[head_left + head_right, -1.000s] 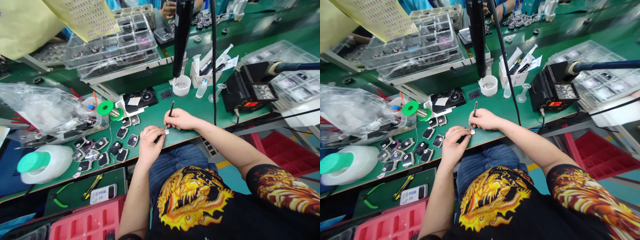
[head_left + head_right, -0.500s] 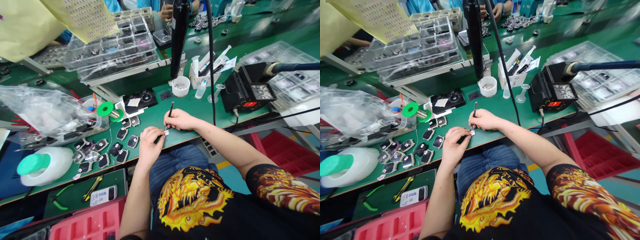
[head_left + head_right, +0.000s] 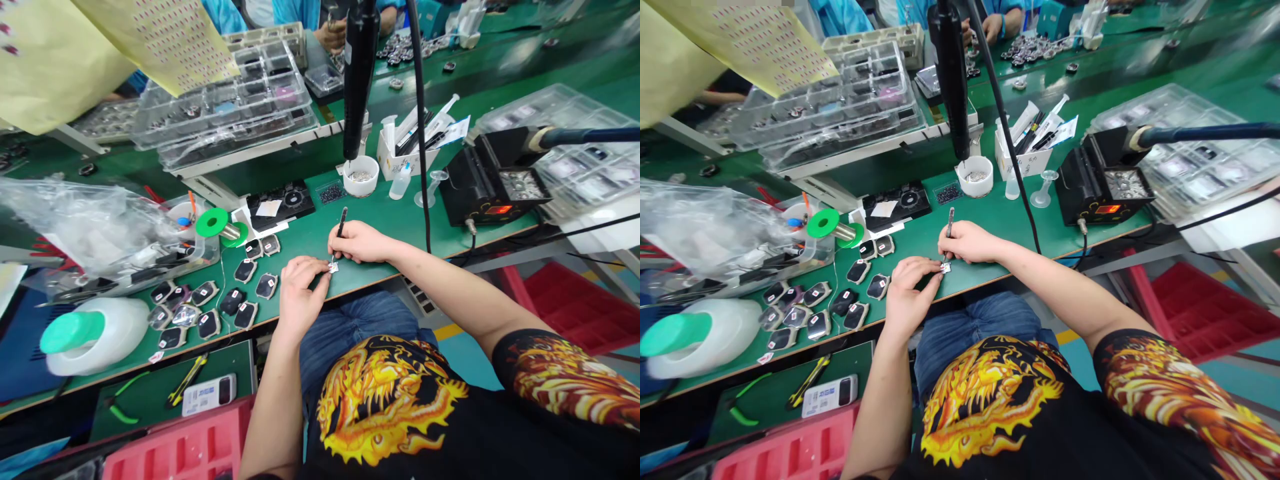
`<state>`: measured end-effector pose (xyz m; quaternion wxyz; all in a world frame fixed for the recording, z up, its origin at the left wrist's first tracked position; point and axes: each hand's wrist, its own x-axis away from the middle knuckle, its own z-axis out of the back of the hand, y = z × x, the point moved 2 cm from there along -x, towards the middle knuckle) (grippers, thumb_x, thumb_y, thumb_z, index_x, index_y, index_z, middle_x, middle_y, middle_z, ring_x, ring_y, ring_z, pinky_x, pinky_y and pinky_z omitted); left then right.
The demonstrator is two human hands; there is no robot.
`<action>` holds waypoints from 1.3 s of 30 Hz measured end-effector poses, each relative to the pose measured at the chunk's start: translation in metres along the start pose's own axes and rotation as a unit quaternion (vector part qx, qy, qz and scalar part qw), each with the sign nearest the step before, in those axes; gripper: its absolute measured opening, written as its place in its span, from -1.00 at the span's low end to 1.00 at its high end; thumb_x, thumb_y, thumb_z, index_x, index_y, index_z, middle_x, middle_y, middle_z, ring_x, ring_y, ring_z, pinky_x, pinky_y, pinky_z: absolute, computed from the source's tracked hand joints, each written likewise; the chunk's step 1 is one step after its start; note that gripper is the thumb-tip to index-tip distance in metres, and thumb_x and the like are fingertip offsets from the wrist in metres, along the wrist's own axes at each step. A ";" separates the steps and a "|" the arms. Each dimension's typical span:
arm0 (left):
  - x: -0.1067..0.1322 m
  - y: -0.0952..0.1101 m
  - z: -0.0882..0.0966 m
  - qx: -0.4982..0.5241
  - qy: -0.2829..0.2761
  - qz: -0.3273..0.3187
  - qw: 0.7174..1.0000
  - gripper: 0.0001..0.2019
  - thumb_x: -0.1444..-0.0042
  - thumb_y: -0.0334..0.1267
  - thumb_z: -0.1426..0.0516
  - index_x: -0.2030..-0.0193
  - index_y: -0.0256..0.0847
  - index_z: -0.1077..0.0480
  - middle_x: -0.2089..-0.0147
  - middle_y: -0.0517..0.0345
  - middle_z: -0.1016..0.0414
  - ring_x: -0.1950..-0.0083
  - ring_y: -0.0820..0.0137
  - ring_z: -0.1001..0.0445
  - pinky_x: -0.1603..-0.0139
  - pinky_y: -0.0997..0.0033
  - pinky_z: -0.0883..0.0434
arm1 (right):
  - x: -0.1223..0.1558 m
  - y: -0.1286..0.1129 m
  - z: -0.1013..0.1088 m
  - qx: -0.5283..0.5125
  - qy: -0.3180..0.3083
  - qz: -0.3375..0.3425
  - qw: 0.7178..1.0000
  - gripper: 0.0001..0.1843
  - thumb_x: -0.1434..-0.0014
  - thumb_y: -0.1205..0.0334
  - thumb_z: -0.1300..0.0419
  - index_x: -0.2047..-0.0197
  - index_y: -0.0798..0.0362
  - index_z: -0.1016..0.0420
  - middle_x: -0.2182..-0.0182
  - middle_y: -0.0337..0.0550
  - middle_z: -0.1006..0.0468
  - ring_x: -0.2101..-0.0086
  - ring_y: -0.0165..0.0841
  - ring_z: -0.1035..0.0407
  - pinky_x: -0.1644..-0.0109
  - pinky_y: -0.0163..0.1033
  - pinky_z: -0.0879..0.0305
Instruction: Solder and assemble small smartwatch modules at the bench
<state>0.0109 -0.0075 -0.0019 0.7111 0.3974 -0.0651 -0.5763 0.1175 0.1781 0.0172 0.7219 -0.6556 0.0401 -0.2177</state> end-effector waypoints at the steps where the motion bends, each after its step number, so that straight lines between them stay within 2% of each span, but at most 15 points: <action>1: 0.000 0.000 0.000 -0.002 0.000 -0.002 1.000 -0.92 -0.38 -0.28 -0.25 0.08 -0.03 -0.61 -0.02 0.16 -0.72 -0.15 0.19 -0.55 -0.25 -0.01 -0.42 | 0.000 0.000 0.000 0.002 0.000 0.001 1.000 -0.80 -0.36 0.41 -0.16 0.29 0.14 -0.58 0.51 -0.31 -0.50 0.64 -0.53 -0.27 0.69 -0.51 -0.16; 19: 0.002 0.000 -0.003 -0.056 -0.019 -0.043 0.997 -0.87 -0.44 -0.27 -0.20 0.00 -0.05 -0.59 -0.06 0.11 -0.70 -0.18 0.17 -0.53 -0.22 0.00 -0.38 | 0.001 0.000 0.002 0.020 0.003 0.006 1.000 -0.82 -0.32 0.36 -0.17 0.30 0.12 -0.58 0.51 -0.32 -0.51 0.67 -0.54 -0.27 0.68 -0.50 -0.14; 22: 0.004 0.006 -0.002 -0.080 -0.019 -0.057 0.995 -0.84 -0.44 -0.31 -0.17 -0.04 -0.06 -0.58 -0.07 0.06 -0.69 -0.19 0.13 -0.52 -0.21 -0.04 -0.37 | 0.003 0.000 0.003 0.029 0.000 0.023 0.999 -0.82 -0.32 0.27 -0.18 0.30 0.10 -0.57 0.49 -0.29 -0.54 0.66 -0.53 -0.28 0.67 -0.49 -0.13; 25: 0.010 0.012 -0.004 -0.085 -0.021 -0.075 0.993 -0.75 -0.43 -0.38 -0.14 -0.12 -0.06 -0.55 -0.10 0.00 -0.67 -0.20 0.12 -0.51 -0.20 -0.07 -0.40 | 0.008 0.001 -0.001 0.036 -0.004 0.025 0.999 -0.75 -0.31 0.10 -0.19 0.33 0.06 -0.55 0.49 -0.26 -0.53 0.67 -0.50 -0.26 0.67 -0.45 -0.12; 27: 0.012 0.012 -0.008 -0.091 -0.009 -0.087 0.992 -0.71 -0.41 -0.39 -0.13 -0.16 -0.06 -0.54 -0.09 -0.02 -0.66 -0.20 0.13 -0.49 -0.18 -0.05 -0.42 | 0.008 0.007 -0.002 0.032 0.016 0.014 0.999 -0.69 -0.28 -0.01 -0.19 0.33 0.04 -0.54 0.51 -0.24 -0.51 0.68 -0.48 -0.23 0.68 -0.42 -0.08; 31: 0.006 0.006 -0.018 -0.119 0.022 -0.109 0.987 -0.80 -0.39 -0.37 -0.13 -0.05 -0.11 -0.54 0.01 -0.02 -0.65 -0.12 0.16 -0.49 -0.09 0.00 -0.45 | -0.005 0.020 0.007 -0.014 0.084 0.025 0.996 -0.61 -0.20 -0.16 -0.23 0.35 0.01 -0.53 0.50 -0.20 -0.49 0.70 -0.45 -0.16 0.69 -0.37 -0.01; 34: 0.005 0.006 -0.022 -0.143 0.044 -0.118 0.982 -0.87 -0.39 -0.32 -0.14 0.01 -0.14 -0.52 0.07 -0.01 -0.62 -0.08 0.16 -0.49 -0.04 0.03 -0.44 | -0.011 0.023 0.014 -0.063 0.142 0.027 0.987 -0.62 -0.13 -0.17 -0.30 0.38 0.00 -0.52 0.54 -0.25 -0.40 0.69 -0.45 -0.10 0.68 -0.35 -0.03; 39: 0.009 0.008 -0.029 -0.195 0.084 -0.138 0.967 -0.87 -0.38 -0.17 -0.21 0.08 -0.16 -0.47 0.15 0.03 -0.54 -0.03 0.17 -0.47 -0.02 0.07 -0.41 | -0.010 0.025 0.018 -0.080 0.151 0.048 0.984 -0.64 -0.16 -0.14 -0.35 0.34 0.00 -0.52 0.53 -0.25 -0.36 0.64 -0.46 -0.08 0.66 -0.37 -0.06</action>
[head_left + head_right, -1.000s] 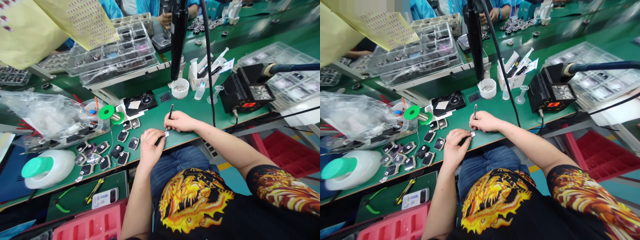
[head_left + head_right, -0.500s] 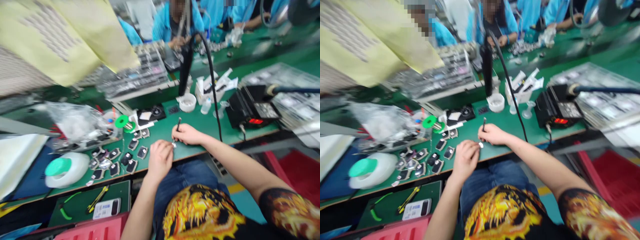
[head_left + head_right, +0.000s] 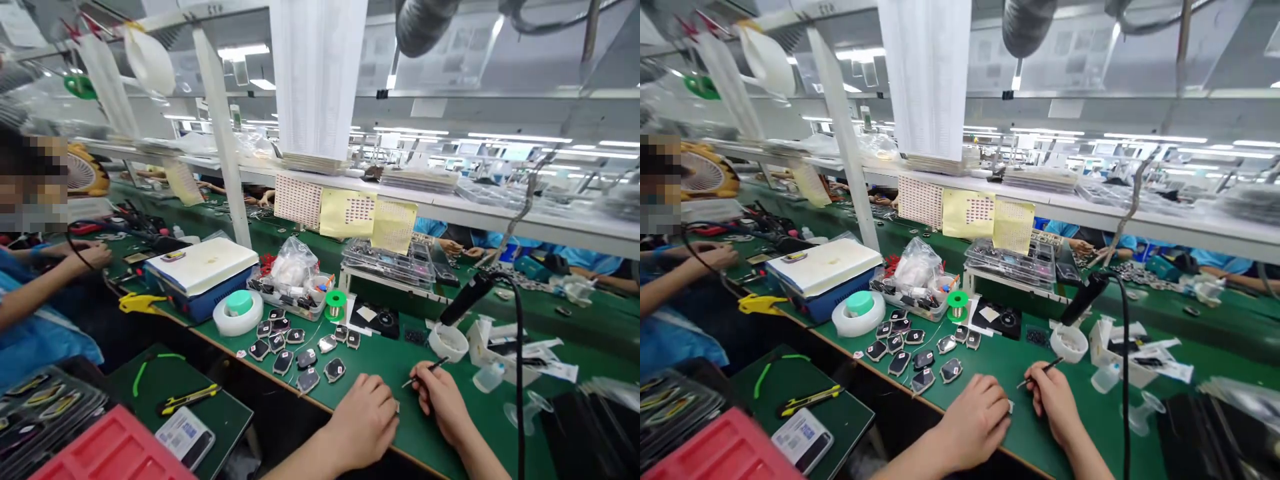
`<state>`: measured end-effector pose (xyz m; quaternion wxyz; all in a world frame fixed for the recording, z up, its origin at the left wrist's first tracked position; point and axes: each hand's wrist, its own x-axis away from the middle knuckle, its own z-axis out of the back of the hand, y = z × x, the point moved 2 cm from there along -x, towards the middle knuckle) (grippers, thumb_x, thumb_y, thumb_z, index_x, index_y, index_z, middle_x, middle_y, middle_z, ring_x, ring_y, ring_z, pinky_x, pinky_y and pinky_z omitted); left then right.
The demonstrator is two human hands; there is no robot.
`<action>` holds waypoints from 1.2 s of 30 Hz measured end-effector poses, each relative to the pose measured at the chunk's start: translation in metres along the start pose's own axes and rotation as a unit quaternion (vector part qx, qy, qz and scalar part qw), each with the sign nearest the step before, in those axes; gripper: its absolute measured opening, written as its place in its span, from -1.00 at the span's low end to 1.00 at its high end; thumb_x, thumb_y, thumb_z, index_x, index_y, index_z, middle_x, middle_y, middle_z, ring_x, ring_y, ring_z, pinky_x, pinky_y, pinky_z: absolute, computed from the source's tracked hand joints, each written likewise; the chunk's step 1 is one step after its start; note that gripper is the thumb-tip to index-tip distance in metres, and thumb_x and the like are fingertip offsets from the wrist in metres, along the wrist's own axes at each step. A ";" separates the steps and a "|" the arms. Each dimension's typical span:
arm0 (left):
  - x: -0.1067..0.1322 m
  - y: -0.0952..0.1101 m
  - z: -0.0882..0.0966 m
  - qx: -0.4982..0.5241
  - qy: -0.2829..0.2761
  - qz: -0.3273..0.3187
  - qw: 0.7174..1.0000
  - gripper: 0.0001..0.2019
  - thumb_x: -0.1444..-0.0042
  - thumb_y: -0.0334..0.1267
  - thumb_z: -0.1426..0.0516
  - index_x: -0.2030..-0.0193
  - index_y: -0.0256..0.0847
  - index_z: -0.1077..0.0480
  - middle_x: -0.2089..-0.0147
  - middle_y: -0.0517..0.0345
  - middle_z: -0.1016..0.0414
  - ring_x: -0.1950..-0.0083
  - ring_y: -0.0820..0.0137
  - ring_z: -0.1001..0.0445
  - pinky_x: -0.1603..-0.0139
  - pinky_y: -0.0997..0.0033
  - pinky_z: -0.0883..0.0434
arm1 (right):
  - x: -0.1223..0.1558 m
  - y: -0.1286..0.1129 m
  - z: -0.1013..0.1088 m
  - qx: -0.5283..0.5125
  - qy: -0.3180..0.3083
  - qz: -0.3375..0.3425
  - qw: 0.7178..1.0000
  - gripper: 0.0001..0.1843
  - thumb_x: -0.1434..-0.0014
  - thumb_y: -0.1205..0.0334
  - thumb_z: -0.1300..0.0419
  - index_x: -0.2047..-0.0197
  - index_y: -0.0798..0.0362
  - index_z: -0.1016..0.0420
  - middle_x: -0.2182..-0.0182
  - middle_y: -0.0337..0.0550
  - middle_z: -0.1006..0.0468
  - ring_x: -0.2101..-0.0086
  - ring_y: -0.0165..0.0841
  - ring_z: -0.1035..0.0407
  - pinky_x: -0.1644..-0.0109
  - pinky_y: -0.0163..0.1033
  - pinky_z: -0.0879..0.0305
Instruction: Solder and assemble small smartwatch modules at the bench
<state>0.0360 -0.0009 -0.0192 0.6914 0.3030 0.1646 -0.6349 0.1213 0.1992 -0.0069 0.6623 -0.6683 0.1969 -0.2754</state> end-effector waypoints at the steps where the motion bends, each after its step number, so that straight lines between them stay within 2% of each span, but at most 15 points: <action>1: 0.000 0.000 -0.002 -0.011 0.006 -0.006 1.000 -0.86 -0.37 -0.16 -0.22 0.08 -0.17 -0.47 0.15 0.04 -0.53 -0.02 0.17 -0.47 -0.02 0.08 -0.40 | 0.000 0.000 0.000 -0.001 0.003 0.002 1.000 -0.64 -0.15 -0.14 -0.35 0.34 0.00 -0.50 0.52 -0.25 -0.36 0.64 -0.47 -0.08 0.66 -0.38 -0.06; 7: 0.002 -0.007 -0.015 -0.052 0.045 -0.053 0.996 -0.82 -0.35 -0.10 -0.26 0.12 -0.16 -0.45 0.17 0.07 -0.48 0.03 0.21 -0.42 0.04 0.14 -0.29 | -0.004 0.003 0.002 -0.011 0.015 -0.002 1.000 -0.55 -0.07 -0.21 -0.39 0.33 -0.01 -0.42 0.51 -0.26 -0.36 0.63 -0.47 -0.05 0.66 -0.38 -0.04; 9: 0.003 -0.008 -0.017 -0.055 0.046 -0.058 0.996 -0.80 -0.39 -0.09 -0.22 0.10 -0.18 -0.43 0.14 0.08 -0.47 0.01 0.22 -0.40 0.02 0.16 -0.26 | -0.007 0.006 0.008 -0.012 0.021 -0.005 1.000 -0.50 -0.08 -0.28 -0.37 0.34 0.00 -0.39 0.56 -0.33 -0.26 0.63 -0.48 0.00 0.66 -0.37 -0.01; 11: 0.003 -0.009 -0.020 -0.058 0.040 -0.062 0.996 -0.80 -0.41 -0.09 -0.20 0.10 -0.19 -0.40 0.12 0.10 -0.46 -0.01 0.22 -0.38 -0.01 0.16 -0.23 | -0.010 0.009 0.018 0.026 0.042 0.007 0.999 -0.44 -0.14 -0.35 -0.30 0.39 -0.02 -0.30 0.60 -0.41 -0.13 0.66 -0.48 0.03 0.65 -0.36 0.06; 13: 0.004 -0.010 -0.024 -0.067 0.039 -0.064 0.995 -0.78 -0.39 -0.09 -0.23 0.10 -0.19 -0.37 0.11 0.12 -0.45 -0.01 0.22 -0.36 -0.01 0.17 -0.20 | -0.012 0.009 0.031 0.120 0.079 0.046 0.988 -0.39 -0.23 -0.42 -0.20 0.43 -0.04 -0.20 0.61 -0.39 -0.11 0.67 -0.45 -0.03 0.61 -0.32 0.07; 15: 0.003 -0.012 -0.030 -0.084 0.051 -0.063 0.993 -0.74 -0.33 -0.07 -0.28 0.11 -0.18 -0.36 0.12 0.14 -0.43 0.01 0.23 -0.33 0.03 0.18 -0.19 | -0.011 0.009 0.043 0.268 0.102 0.114 0.951 -0.38 -0.31 -0.41 -0.13 0.44 -0.04 -0.18 0.57 -0.29 -0.26 0.58 -0.36 -0.21 0.51 -0.27 -0.05; 18: 0.002 -0.017 -0.040 -0.104 0.085 -0.072 0.988 -0.66 -0.25 -0.02 -0.35 0.14 -0.17 -0.35 0.16 0.16 -0.39 0.06 0.24 -0.31 0.08 0.19 -0.16 | -0.006 0.015 0.051 0.484 0.116 0.201 0.844 -0.45 -0.41 -0.29 -0.08 0.42 -0.03 -0.28 0.48 -0.17 -0.44 0.43 -0.25 -0.35 0.35 -0.20 -0.10; 20: 0.002 -0.019 -0.044 -0.101 0.097 -0.081 0.987 -0.64 -0.22 -0.01 -0.37 0.15 -0.17 -0.34 0.16 0.16 -0.39 0.06 0.25 -0.30 0.09 0.20 -0.15 | -0.002 0.026 0.051 0.557 0.131 0.219 0.790 -0.48 -0.44 -0.24 -0.05 0.40 -0.04 -0.32 0.44 -0.17 -0.47 0.43 -0.23 -0.36 0.33 -0.17 -0.05; 22: 0.003 -0.020 -0.046 -0.089 0.096 -0.079 0.988 -0.64 -0.20 -0.03 -0.38 0.14 -0.17 -0.35 0.14 0.16 -0.39 0.05 0.25 -0.30 0.10 0.20 -0.14 | 0.001 0.036 0.051 0.583 0.135 0.232 0.767 -0.49 -0.47 -0.23 -0.03 0.38 -0.05 -0.32 0.42 -0.19 -0.47 0.43 -0.24 -0.37 0.33 -0.16 -0.03; 26: 0.004 -0.019 -0.043 -0.066 0.088 -0.068 0.992 -0.66 -0.20 -0.05 -0.38 0.12 -0.16 -0.37 0.12 0.15 -0.41 0.04 0.25 -0.30 0.08 0.19 -0.15 | 0.004 0.045 0.050 0.593 0.131 0.258 0.751 -0.46 -0.52 -0.25 -0.06 0.37 -0.04 -0.30 0.43 -0.24 -0.43 0.44 -0.28 -0.38 0.34 -0.18 -0.05; 31: 0.005 -0.017 -0.045 -0.069 0.110 -0.068 0.989 -0.66 -0.19 -0.05 -0.39 0.13 -0.18 -0.39 0.12 0.15 -0.40 0.03 0.24 -0.29 0.06 0.18 -0.15 | 0.006 0.045 0.051 0.576 0.121 0.295 0.753 -0.38 -0.59 -0.30 0.01 0.37 -0.03 -0.30 0.43 -0.25 -0.42 0.44 -0.32 -0.38 0.32 -0.20 -0.14; 36: 0.003 -0.018 -0.052 -0.069 0.161 -0.061 0.983 -0.71 -0.13 -0.27 -0.41 0.23 -0.17 -0.35 0.20 0.18 -0.36 0.11 0.29 -0.25 0.15 0.20 -0.10 | 0.005 0.045 0.049 0.577 0.121 0.304 0.749 -0.34 -0.59 -0.34 0.04 0.39 -0.03 -0.28 0.45 -0.27 -0.40 0.46 -0.33 -0.37 0.34 -0.19 -0.11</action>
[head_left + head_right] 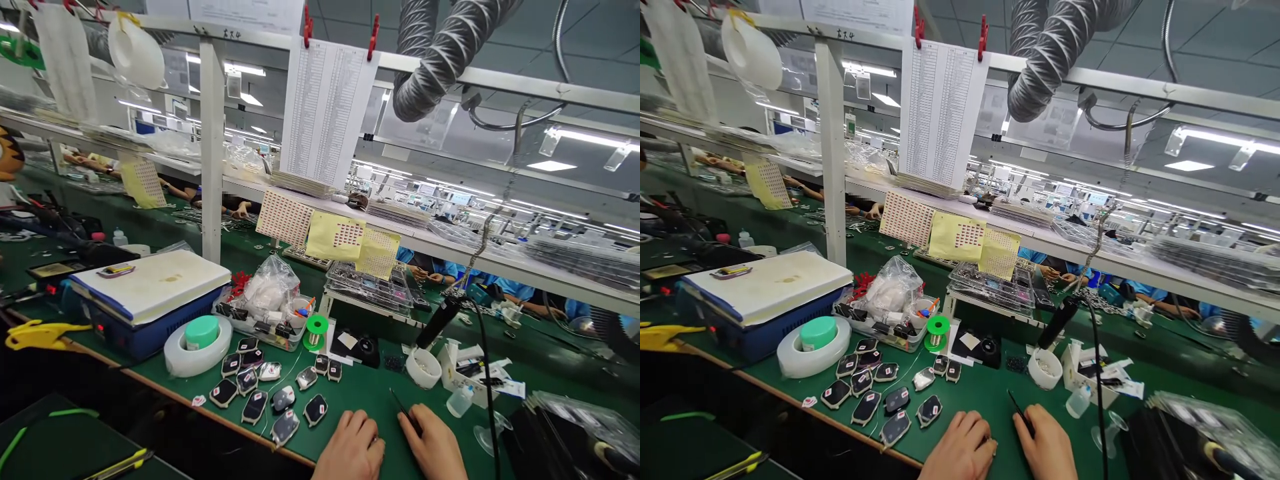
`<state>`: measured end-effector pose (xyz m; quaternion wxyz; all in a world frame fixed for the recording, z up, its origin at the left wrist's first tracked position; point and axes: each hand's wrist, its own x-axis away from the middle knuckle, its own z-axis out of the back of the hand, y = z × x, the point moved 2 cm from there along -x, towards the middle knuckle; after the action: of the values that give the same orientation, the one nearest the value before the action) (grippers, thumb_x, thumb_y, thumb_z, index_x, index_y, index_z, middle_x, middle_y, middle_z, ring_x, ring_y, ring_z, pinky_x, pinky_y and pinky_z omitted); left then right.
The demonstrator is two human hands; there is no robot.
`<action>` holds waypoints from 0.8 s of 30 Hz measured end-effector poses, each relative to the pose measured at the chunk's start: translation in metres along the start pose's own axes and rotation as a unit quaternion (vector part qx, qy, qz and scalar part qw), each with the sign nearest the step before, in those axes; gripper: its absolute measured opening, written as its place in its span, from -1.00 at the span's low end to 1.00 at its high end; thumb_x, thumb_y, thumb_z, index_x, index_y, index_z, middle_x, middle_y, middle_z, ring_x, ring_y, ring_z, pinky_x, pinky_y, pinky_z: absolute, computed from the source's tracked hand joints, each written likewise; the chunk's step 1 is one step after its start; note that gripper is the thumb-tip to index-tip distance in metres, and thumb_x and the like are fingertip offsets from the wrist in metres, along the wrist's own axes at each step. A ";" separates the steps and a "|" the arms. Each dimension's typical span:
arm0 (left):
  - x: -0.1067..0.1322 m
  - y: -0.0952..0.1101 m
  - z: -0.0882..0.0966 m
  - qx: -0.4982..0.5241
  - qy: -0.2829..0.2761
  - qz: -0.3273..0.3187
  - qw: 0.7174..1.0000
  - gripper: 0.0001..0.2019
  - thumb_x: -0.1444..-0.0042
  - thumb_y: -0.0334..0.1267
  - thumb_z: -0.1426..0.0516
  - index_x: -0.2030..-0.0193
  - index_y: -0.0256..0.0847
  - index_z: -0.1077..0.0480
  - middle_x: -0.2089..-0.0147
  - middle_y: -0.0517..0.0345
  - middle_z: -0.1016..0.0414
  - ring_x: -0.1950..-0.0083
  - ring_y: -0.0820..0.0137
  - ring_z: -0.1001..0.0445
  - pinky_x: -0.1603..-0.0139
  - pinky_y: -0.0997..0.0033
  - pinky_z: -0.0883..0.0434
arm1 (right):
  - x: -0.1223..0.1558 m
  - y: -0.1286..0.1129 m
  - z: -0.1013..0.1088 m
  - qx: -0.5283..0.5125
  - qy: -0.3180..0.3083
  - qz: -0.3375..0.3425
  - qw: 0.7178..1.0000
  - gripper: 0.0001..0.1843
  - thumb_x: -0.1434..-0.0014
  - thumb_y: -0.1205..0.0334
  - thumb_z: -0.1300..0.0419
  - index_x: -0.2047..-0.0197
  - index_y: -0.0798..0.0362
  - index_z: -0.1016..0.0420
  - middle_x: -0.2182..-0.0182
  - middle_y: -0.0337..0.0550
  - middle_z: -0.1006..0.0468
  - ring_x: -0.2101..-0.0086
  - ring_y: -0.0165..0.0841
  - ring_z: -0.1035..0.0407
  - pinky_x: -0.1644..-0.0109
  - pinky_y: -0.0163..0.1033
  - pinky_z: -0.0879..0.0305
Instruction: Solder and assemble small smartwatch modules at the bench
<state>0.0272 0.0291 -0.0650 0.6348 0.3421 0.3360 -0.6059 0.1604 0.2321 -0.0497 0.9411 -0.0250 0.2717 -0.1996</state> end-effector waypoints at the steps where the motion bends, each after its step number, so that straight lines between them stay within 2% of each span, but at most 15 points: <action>1: 0.000 0.000 -0.001 0.007 0.002 0.004 1.000 -0.70 -0.11 -0.31 -0.41 0.26 -0.17 -0.33 0.21 0.18 -0.35 0.13 0.30 -0.24 0.17 0.21 -0.08 | 0.000 0.000 0.000 0.000 0.000 0.000 1.000 -0.33 -0.59 -0.35 0.05 0.39 -0.03 -0.28 0.45 -0.27 -0.39 0.46 -0.34 -0.37 0.35 -0.19 -0.11; 10: 0.003 -0.004 -0.001 0.074 -0.031 0.057 0.995 -0.68 -0.11 -0.31 -0.43 0.25 -0.16 -0.32 0.19 0.20 -0.40 0.13 0.33 -0.28 0.18 0.24 -0.10 | -0.002 -0.003 0.003 -0.007 0.002 0.001 1.000 -0.31 -0.59 -0.38 0.06 0.40 -0.03 -0.29 0.45 -0.26 -0.40 0.47 -0.34 -0.38 0.36 -0.19 -0.12; 19: -0.002 -0.007 0.020 0.188 -0.064 0.105 0.974 -0.81 -0.25 -0.38 -0.29 0.06 -0.12 -0.43 0.09 0.16 -0.48 0.04 0.32 -0.38 0.09 0.27 -0.25 | 0.000 -0.006 0.003 -0.045 -0.013 0.035 0.998 -0.38 -0.62 -0.25 -0.01 0.37 -0.01 -0.37 0.40 -0.24 -0.44 0.40 -0.33 -0.42 0.27 -0.23 -0.22; 22: -0.001 -0.007 0.022 0.192 -0.062 0.110 0.973 -0.84 -0.27 -0.36 -0.28 0.07 -0.12 -0.43 0.10 0.17 -0.49 0.05 0.32 -0.38 0.09 0.27 -0.25 | -0.001 -0.010 0.007 -0.036 -0.014 0.043 0.998 -0.41 -0.63 -0.20 -0.01 0.35 -0.01 -0.41 0.37 -0.21 -0.44 0.36 -0.31 -0.43 0.24 -0.23 -0.25; 24: 0.000 -0.005 0.020 0.164 -0.063 0.089 0.980 -0.86 -0.28 -0.34 -0.27 0.08 -0.11 -0.42 0.12 0.17 -0.48 0.07 0.32 -0.37 0.10 0.26 -0.22 | -0.001 -0.012 0.010 -0.031 -0.010 0.046 0.998 -0.44 -0.64 -0.17 0.00 0.30 -0.02 -0.47 0.33 -0.18 -0.47 0.31 -0.28 -0.46 0.20 -0.22 -0.29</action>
<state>0.0220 0.0122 -0.0545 0.6409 0.4316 0.1597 -0.6143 0.1604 0.2207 -0.0388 0.9509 -0.0433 0.2687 -0.1474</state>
